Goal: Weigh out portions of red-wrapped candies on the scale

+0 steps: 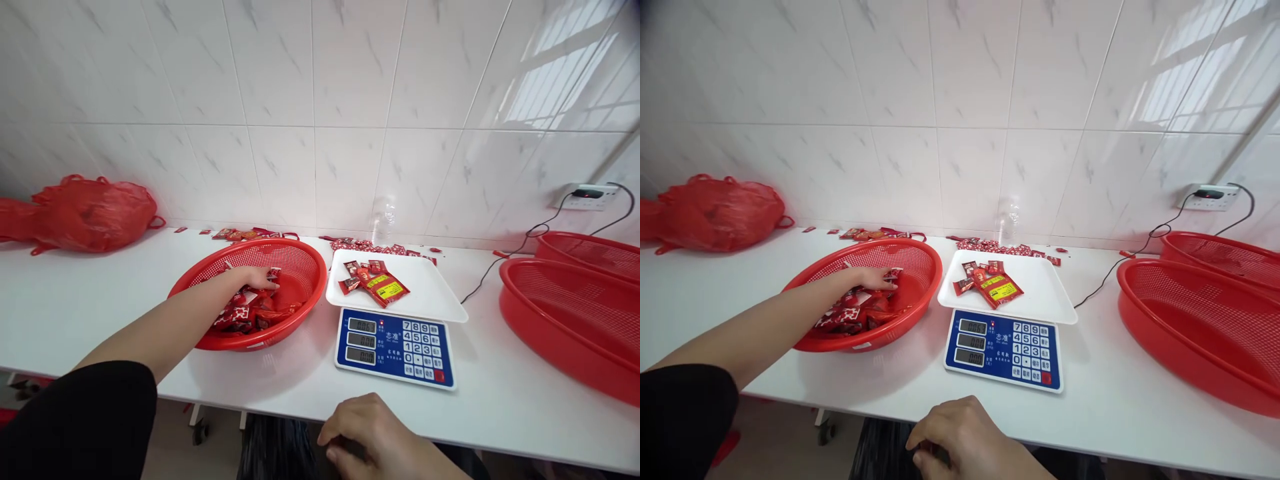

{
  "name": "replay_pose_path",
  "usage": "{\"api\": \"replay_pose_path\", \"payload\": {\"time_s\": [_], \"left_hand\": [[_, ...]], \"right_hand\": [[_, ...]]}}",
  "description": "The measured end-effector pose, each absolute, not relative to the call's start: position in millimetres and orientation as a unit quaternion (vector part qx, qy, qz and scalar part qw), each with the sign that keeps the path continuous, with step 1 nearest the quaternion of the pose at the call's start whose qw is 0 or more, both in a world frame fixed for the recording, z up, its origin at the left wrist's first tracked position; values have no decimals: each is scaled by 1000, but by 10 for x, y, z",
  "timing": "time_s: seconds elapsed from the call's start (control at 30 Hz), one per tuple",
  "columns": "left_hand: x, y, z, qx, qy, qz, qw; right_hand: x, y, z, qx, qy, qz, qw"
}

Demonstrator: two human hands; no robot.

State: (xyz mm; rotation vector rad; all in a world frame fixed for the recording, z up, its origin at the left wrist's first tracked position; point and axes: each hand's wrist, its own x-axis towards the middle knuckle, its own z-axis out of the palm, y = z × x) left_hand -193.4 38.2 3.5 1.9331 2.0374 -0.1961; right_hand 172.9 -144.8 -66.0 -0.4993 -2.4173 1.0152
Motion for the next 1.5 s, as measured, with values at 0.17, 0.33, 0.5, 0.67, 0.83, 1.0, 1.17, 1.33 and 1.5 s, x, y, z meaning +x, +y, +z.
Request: {"api": "replay_pose_path", "payload": {"time_s": [0.17, 0.33, 0.5, 0.67, 0.83, 1.0, 1.17, 1.33, 1.5], "left_hand": [[-1711, 354, 179, 689, 669, -8, 279], [-1617, 362, 308, 705, 673, -20, 222], [-1477, 299, 177, 704, 676, -116, 187], [-1362, 219, 81, 750, 617, -135, 195], [-1291, 179, 269, 773, 599, 14, 207], [-908, -303, 598, 746, 625, 196, 115], [-419, -860, 316, 717, 517, 467, -13], [-217, -754, -366, 780, 252, 519, -241], [-124, -675, -614, 800, 209, 519, -218]], "right_hand": [[1718, -1391, -1013, -223, -863, 401, 213], [1761, -1374, -1022, -261, -834, 434, 217], [1760, -1395, -980, -272, -825, 447, 214], [1755, -1407, -987, -268, -824, 438, 239], [1764, -1400, -1017, -253, -833, 418, 258], [1916, -1169, -750, -180, -854, 332, 356], [2064, -431, -121, -324, -817, 163, 449], [1876, 375, 146, -529, -815, 132, 197], [1609, 671, 27, -536, -824, 145, 113]]}}
